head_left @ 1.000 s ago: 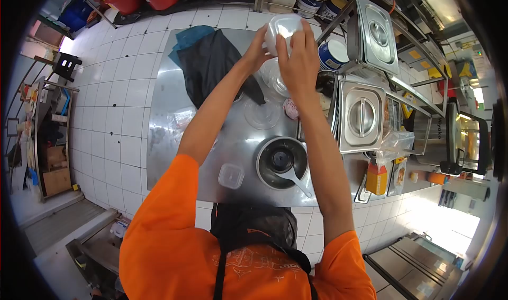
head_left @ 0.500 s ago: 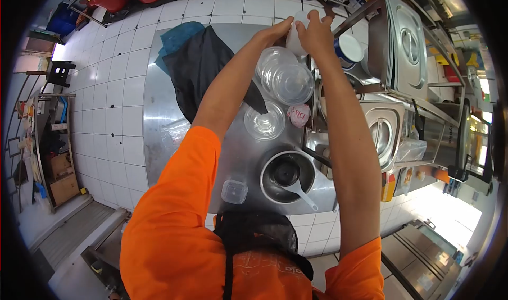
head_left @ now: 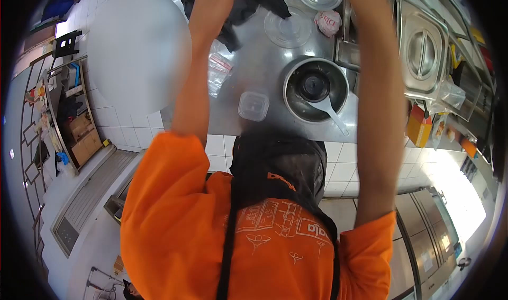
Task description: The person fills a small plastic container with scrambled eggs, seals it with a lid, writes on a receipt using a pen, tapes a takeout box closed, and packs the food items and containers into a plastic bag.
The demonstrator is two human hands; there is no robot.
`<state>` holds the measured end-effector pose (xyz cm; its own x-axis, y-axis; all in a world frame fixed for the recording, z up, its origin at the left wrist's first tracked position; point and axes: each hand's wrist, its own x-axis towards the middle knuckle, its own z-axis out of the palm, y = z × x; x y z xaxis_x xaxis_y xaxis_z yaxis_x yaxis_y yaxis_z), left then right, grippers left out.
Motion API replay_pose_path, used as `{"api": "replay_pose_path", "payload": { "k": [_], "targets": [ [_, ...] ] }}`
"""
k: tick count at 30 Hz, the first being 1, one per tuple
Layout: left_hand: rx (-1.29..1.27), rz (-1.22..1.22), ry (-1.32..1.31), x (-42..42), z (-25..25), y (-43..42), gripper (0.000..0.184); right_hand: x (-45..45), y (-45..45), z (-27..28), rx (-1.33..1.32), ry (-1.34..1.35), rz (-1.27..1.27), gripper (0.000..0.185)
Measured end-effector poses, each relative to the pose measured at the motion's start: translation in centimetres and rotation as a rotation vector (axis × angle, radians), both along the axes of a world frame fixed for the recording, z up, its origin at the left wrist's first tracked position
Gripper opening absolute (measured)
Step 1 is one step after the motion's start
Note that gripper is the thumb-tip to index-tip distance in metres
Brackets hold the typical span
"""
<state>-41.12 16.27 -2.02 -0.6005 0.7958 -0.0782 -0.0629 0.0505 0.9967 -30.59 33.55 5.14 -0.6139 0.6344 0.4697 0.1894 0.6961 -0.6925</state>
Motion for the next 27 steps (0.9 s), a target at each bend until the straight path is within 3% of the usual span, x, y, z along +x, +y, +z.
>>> {"api": "replay_pose_path", "payload": {
  "k": [1,3,5,8,11,13,17,19,21,23,24,25,26,27],
  "targets": [
    [-0.142,-0.027,0.126,2.2,0.2,-3.8,0.050,2.7,-4.1,0.1,-0.144,-0.013,0.061,0.046],
    [-0.245,-0.124,0.228,5.8,-4.7,-11.0,0.056,8.1,-11.3,-1.0,-0.330,-0.143,0.163,0.042],
    [-0.337,-0.338,0.611,10.2,-5.3,-15.6,0.080,13.4,-16.8,-5.4,-0.488,-0.061,0.240,0.031],
    [-0.709,-0.201,0.675,17.3,-6.6,-17.4,0.092,21.7,-21.5,-8.0,-0.777,-0.278,0.320,0.029],
    [-0.872,-0.119,0.678,20.0,-9.0,-16.5,0.087,29.3,-23.7,-8.9,-0.902,-0.354,0.191,0.029],
    [-0.762,-0.072,0.760,20.3,-12.8,-17.6,0.080,33.4,-23.6,-8.8,-0.877,-0.362,0.076,0.029],
    [-0.837,-0.187,0.729,21.3,-12.0,-19.9,0.069,43.1,-23.8,-9.2,-0.813,-0.266,-0.152,0.028],
    [-0.857,-0.217,0.602,23.7,-7.7,-20.0,0.067,48.2,-24.6,-8.8,-0.878,-0.212,-0.203,0.028],
    [-0.843,-0.350,0.277,27.0,-2.9,-18.8,0.065,52.9,-25.8,-8.8,-0.988,-0.102,-0.226,0.029],
    [-0.635,-0.470,0.192,34.8,3.6,-14.7,0.063,57.3,-26.0,-7.6,-1.157,0.066,-0.144,0.032],
    [-0.539,-0.533,0.147,39.7,5.5,-13.2,0.063,59.7,-25.8,-7.8,-1.328,0.174,0.009,0.051],
    [-0.472,-0.617,0.278,44.2,6.0,-11.5,0.065,61.8,-25.3,-7.3,-1.381,0.366,0.028,0.056],
    [-0.420,-0.643,0.062,50.3,8.6,-9.2,0.068,63.6,-24.9,-6.3,-1.428,0.563,0.050,0.061],
    [-0.304,-0.726,0.320,55.2,8.3,-7.7,0.070,65.7,-24.7,-5.6,-1.468,0.758,0.075,0.067]
  ]
}}
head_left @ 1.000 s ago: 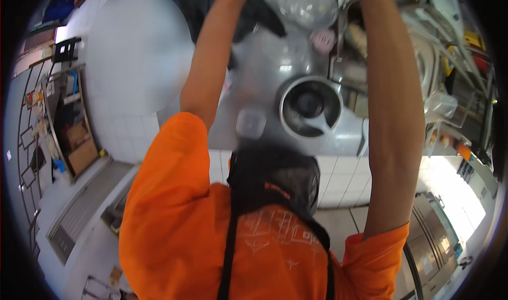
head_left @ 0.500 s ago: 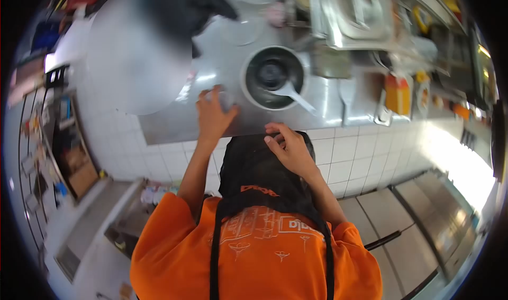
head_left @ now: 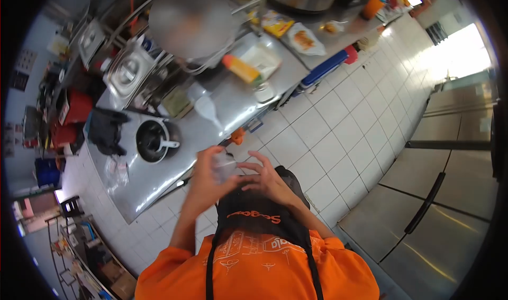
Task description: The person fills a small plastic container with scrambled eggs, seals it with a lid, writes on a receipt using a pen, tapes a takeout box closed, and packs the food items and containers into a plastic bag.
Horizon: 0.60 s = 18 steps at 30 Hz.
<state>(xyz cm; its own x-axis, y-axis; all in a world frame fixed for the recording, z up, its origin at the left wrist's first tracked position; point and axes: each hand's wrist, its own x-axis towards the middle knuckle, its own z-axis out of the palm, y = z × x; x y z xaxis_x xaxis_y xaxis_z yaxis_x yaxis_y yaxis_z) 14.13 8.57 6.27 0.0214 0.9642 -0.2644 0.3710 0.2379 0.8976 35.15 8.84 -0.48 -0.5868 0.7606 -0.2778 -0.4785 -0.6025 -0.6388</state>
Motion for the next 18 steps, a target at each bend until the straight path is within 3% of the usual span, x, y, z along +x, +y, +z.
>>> {"api": "replay_pose_path", "payload": {
  "k": [1,4,6,8,11,13,15,18],
  "targets": [
    [0.182,-0.133,0.173,4.7,-0.4,1.6,0.073,2.7,0.3,-1.3,0.041,0.096,-0.026,0.076],
    [0.441,-0.233,0.153,17.9,-0.1,6.4,0.078,10.3,3.8,3.1,0.159,-0.099,-0.310,0.077],
    [0.620,-0.302,0.125,24.4,-0.4,9.9,0.092,16.5,6.1,4.0,0.138,-0.001,-0.430,0.079],
    [0.597,-0.458,0.069,29.2,1.8,12.4,0.106,21.7,7.8,5.1,0.227,-0.053,-0.492,0.093],
    [0.585,-0.662,-0.018,34.4,2.9,16.4,0.113,28.5,10.5,5.7,0.345,-0.107,-0.578,0.094],
    [0.373,-0.722,-0.305,37.3,2.3,20.1,0.115,32.8,12.9,5.5,0.446,-0.182,-0.552,0.088],
    [0.235,-0.664,-0.587,41.3,1.3,23.6,0.111,36.4,16.2,4.7,0.571,-0.304,-0.577,0.084],
    [0.219,-0.568,-0.629,47.8,-0.3,29.5,0.104,41.3,21.2,4.9,0.654,-0.482,-0.637,0.086]
  ]
}}
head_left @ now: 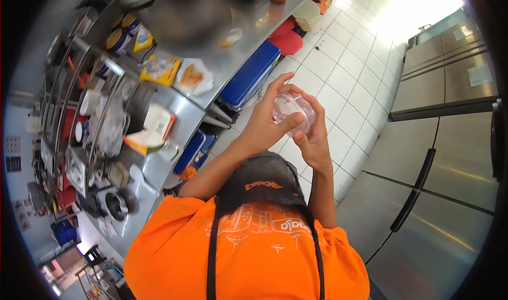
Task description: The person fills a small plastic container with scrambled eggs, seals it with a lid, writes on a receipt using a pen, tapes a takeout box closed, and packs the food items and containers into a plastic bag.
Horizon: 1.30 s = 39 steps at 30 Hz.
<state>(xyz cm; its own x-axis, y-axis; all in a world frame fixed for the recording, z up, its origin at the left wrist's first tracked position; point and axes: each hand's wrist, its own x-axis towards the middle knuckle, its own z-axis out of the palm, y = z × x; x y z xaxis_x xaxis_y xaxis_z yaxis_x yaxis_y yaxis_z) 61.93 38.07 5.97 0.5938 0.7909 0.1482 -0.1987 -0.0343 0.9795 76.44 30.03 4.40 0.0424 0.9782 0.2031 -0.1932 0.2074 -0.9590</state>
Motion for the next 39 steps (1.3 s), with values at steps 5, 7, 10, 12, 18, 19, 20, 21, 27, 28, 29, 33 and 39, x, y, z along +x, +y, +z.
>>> {"api": "replay_pose_path", "payload": {
  "k": [5,7,10,12,18,19,20,21,27,28,29,33,39],
  "targets": [
    [0.149,0.047,-0.084,11.7,1.1,10.7,0.075,9.1,8.3,3.3,-0.059,0.081,-0.202,0.073],
    [0.232,-0.002,-0.048,16.9,2.4,14.8,0.074,13.2,11.2,4.2,-0.068,0.096,-0.310,0.073],
    [0.365,-0.072,-0.002,24.4,3.1,20.1,0.066,19.2,15.2,4.4,-0.067,0.096,-0.463,0.072],
    [0.363,-0.120,0.039,29.3,3.1,23.3,0.063,23.7,18.0,3.7,-0.064,0.147,-0.514,0.072],
    [0.461,-0.005,0.007,46.5,0.2,33.9,0.039,40.1,28.2,0.6,-0.060,0.396,-0.492,0.074],
    [0.412,0.035,0.019,49.3,0.2,35.9,0.035,42.9,30.1,0.5,-0.076,0.374,-0.516,0.074],
    [0.365,0.086,0.025,52.2,0.5,37.8,0.032,46.0,31.9,0.7,-0.106,0.381,-0.501,0.074],
    [0.352,0.113,0.099,54.6,1.2,40.1,0.022,49.1,33.6,1.3,-0.131,0.384,-0.480,0.074],
    [0.246,0.182,0.443,63.9,-3.6,54.9,0.021,66.0,46.9,1.6,-0.264,0.345,-0.261,0.075],
    [0.194,0.220,0.449,65.1,-4.6,57.0,0.022,68.4,49.1,1.3,-0.281,0.305,-0.210,0.073],
    [0.105,0.285,0.398,66.4,-6.0,58.6,0.024,70.8,51.7,0.9,-0.297,0.263,-0.164,0.072],
    [-0.310,0.267,0.258,73.7,-7.5,65.3,0.038,78.3,62.7,-0.3,-0.353,0.225,-0.025,0.066],
    [-0.830,-0.037,-0.326,88.1,-9.9,78.9,0.046,85.8,80.1,-2.1,-0.260,-0.506,-0.212,0.058]
  ]
}}
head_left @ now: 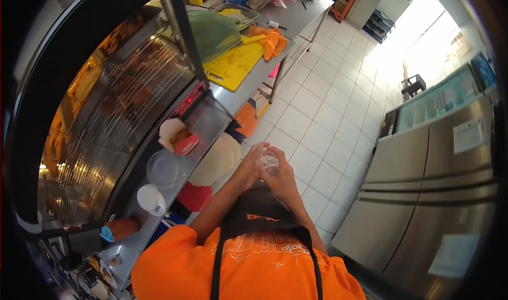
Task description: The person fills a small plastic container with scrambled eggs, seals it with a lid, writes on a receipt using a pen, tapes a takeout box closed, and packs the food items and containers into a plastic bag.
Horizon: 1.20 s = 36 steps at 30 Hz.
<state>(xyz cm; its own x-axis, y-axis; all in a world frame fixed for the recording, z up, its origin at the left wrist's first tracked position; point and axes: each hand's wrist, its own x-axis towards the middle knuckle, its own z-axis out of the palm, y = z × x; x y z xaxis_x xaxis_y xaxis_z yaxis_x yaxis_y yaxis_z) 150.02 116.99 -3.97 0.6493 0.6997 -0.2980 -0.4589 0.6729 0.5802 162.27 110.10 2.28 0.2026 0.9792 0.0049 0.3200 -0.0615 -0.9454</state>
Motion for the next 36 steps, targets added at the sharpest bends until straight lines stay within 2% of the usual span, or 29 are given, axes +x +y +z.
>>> {"api": "replay_pose_path", "payload": {
  "k": [3,5,6,9,11,14,15,17,19,22,24,26,29,31,33,35,36],
  "targets": [
    [0.006,-0.160,0.038,7.2,-0.6,7.8,0.043,6.5,6.6,-0.3,0.114,-0.249,-0.051,0.056],
    [-0.090,-0.271,0.002,11.4,1.2,12.0,0.043,10.8,10.3,2.4,-0.023,-0.053,-0.095,0.059],
    [-0.131,-0.302,-0.027,13.7,1.6,14.1,0.044,13.6,12.0,1.5,-0.020,0.005,-0.080,0.064],
    [-0.198,-0.342,-0.010,20.1,0.0,21.0,0.044,20.4,17.2,0.2,-0.007,0.269,-0.262,0.056],
    [-0.228,-0.299,0.060,24.1,-1.9,25.0,0.049,25.8,21.7,-2.1,-0.020,0.402,-0.334,0.055],
    [0.006,-0.063,0.492,29.4,-5.2,30.6,0.067,33.2,28.1,-3.8,-0.061,0.502,-0.343,0.050],
    [0.179,0.019,0.619,30.9,-7.8,32.7,0.082,36.0,30.3,-4.3,-0.113,0.515,-0.330,0.050],
    [0.294,0.161,0.806,33.9,-9.3,36.7,0.088,40.4,34.3,-4.9,-0.141,0.464,-0.339,0.047],
    [0.345,0.165,0.829,36.6,-8.8,41.8,0.090,44.7,38.4,-5.5,-0.188,0.427,-0.322,0.047],
    [0.399,0.208,0.880,39.3,-9.1,50.9,0.098,49.3,45.3,-6.6,-0.339,0.484,-0.162,0.050],
    [0.280,0.183,0.831,41.0,-3.5,57.1,0.107,50.8,49.9,-5.7,-0.357,0.444,-0.028,0.052],
    [0.450,0.395,0.948,43.3,-7.6,65.9,0.114,51.3,54.1,-5.0,-0.344,0.395,0.096,0.055],
    [0.497,0.497,1.167,44.8,-4.2,71.5,0.111,50.9,59.7,-4.1,-0.295,0.395,0.175,0.056],
    [0.581,0.541,1.141,44.7,-3.2,73.9,0.109,50.3,62.6,-3.7,-0.255,0.438,0.144,0.055],
    [0.431,0.353,0.598,44.2,-1.8,72.8,0.092,49.5,65.1,-3.4,-0.227,0.481,0.124,0.053],
    [-0.140,0.154,0.124,44.4,-2.3,70.2,0.074,47.8,68.9,-3.6,-0.196,0.254,0.221,0.050],
    [-0.182,0.106,-0.074,44.0,-3.6,69.4,0.066,46.5,70.0,-3.8,-0.189,0.145,0.268,0.048]
  ]
}}
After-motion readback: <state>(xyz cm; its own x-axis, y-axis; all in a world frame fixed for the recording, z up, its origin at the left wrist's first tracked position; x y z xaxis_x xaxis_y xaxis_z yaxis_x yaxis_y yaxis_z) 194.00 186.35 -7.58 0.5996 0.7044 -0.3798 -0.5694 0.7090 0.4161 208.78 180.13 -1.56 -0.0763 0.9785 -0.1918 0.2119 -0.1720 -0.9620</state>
